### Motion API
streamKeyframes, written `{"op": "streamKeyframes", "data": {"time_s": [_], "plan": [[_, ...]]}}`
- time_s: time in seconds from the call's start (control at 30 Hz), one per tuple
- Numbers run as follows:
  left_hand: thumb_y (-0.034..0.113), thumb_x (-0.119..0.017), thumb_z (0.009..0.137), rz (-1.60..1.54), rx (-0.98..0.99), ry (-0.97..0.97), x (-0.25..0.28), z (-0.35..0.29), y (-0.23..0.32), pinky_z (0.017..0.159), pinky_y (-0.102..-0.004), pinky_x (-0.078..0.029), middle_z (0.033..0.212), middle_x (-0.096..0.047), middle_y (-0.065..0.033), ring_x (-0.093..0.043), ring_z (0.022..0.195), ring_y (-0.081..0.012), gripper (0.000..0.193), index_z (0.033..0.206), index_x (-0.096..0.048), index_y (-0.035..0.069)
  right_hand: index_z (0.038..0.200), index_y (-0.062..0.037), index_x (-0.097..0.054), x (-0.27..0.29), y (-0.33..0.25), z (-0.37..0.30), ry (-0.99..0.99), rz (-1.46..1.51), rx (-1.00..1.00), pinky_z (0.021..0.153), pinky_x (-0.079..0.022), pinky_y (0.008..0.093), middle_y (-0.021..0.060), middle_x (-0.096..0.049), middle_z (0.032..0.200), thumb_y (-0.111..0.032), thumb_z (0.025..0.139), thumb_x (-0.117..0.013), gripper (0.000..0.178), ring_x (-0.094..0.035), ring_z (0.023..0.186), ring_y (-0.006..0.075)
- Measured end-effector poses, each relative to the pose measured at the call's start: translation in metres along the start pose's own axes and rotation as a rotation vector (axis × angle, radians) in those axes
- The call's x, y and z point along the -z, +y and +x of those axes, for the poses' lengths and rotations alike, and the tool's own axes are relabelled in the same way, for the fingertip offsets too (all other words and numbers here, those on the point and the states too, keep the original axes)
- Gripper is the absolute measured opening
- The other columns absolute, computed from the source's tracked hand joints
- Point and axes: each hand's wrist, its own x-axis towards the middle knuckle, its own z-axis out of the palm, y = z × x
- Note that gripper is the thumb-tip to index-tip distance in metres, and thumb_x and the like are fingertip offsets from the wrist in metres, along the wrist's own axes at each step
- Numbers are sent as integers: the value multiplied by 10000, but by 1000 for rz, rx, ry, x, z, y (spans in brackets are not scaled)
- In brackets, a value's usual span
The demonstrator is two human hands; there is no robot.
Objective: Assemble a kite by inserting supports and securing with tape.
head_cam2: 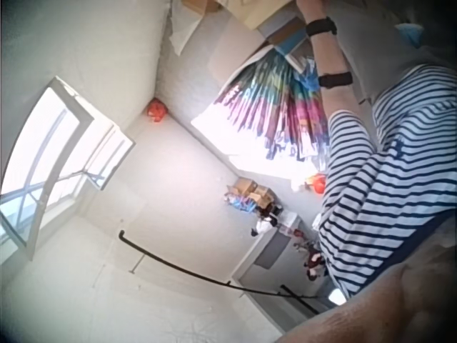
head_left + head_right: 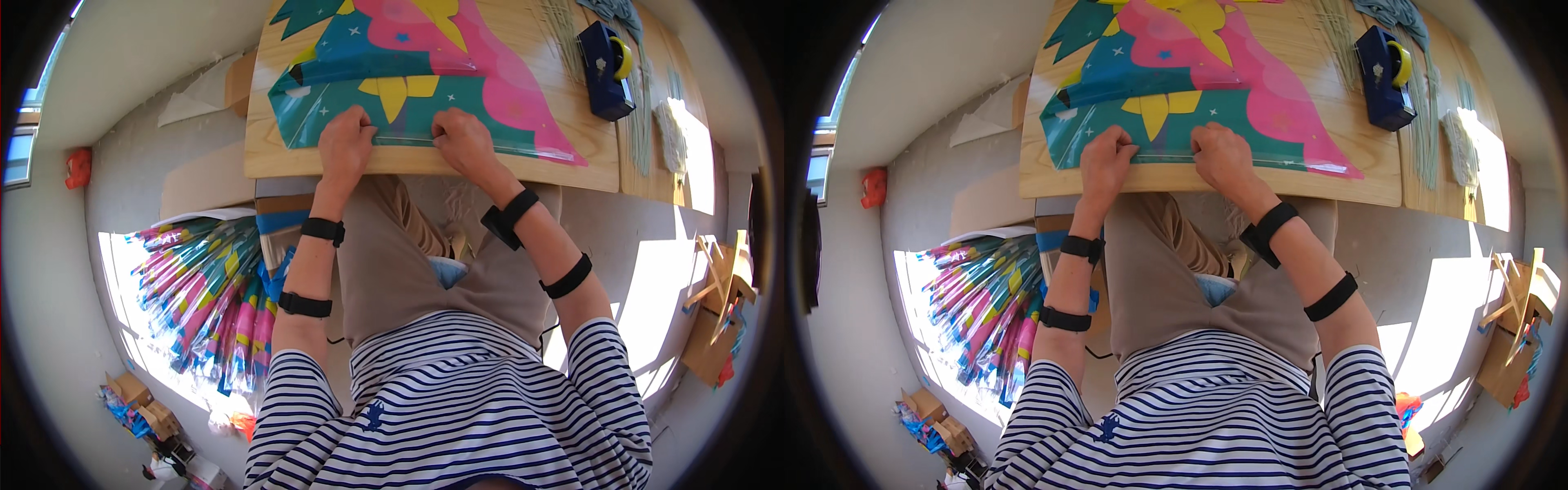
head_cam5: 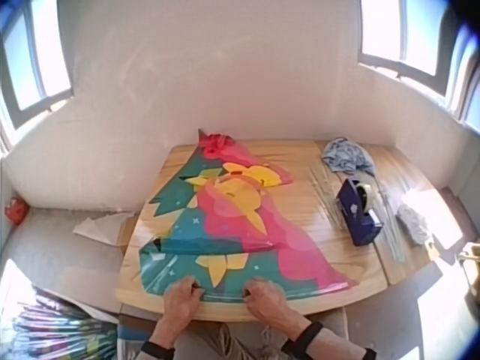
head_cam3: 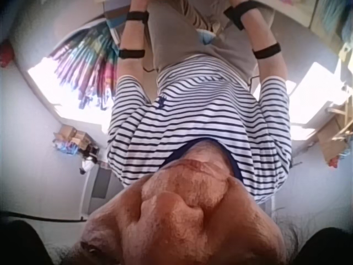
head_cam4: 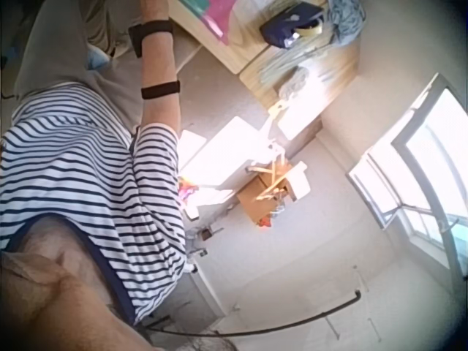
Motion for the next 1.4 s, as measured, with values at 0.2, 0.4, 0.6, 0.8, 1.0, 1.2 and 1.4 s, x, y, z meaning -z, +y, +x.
{"op": "streamKeyframes", "data": {"time_s": [0.2,0.4,0.6,0.8,1.0,1.2,1.4], "plan": [[50,-704,802,98,0,81,3,-8,2,666,-397,-485,800,-631,-138,-623,739,-321,110,844,-605,28,784,-38,-619,-1,-1,-1,-9,8,-31,711,-459,497,167,-611,830,-30,728,-621,57,-598,839,404],[72,-688,808,-22,5,-3,2,-20,8,697,-446,-482,850,-621,-114,-612,831,-351,90,846,-606,72,789,-44,-624,0,-3,1,-27,-14,-28,711,-456,499,158,-605,848,-32,748,-599,49,-594,839,405],[73,-697,797,-22,6,-63,-4,-15,7,700,-435,-487,852,-634,-124,-619,815,-343,93,855,-625,58,774,-64,-620,6,7,-4,-31,-79,66,694,-491,500,145,-609,865,-6,745,-570,82,-618,834,404],[40,-712,776,-58,66,-95,-1,-14,7,675,-398,-487,828,-629,-126,-617,745,-298,120,857,-624,33,776,-55,-614,33,31,-19,-3,-149,97,714,-492,491,156,-601,870,-8,750,-587,60,-622,846,393],[27,-724,776,-97,86,-104,-3,-12,5,652,-356,-480,773,-604,-113,-584,681,-244,127,858,-628,18,791,-43,-654,55,55,-30,-24,119,-20,732,-486,473,152,-627,861,-41,755,-608,58,-621,843,383],[9,-714,782,-101,125,-139,0,-10,8,642,-321,-469,725,-582,-86,-549,658,-185,114,847,-620,2,772,-46,-669,63,73,-33,9,107,-34,737,-491,474,162,-656,836,-31,752,-602,72,-631,854,376],[-2,-709,785,-129,120,-151,-2,-8,3,640,-299,-464,723,-583,-71,-536,660,-157,107,853,-627,6,808,2,-664,92,99,-47,-7,25,-132,742,-494,437,177,-656,836,-34,742,-648,77,-637,844,357]]}}
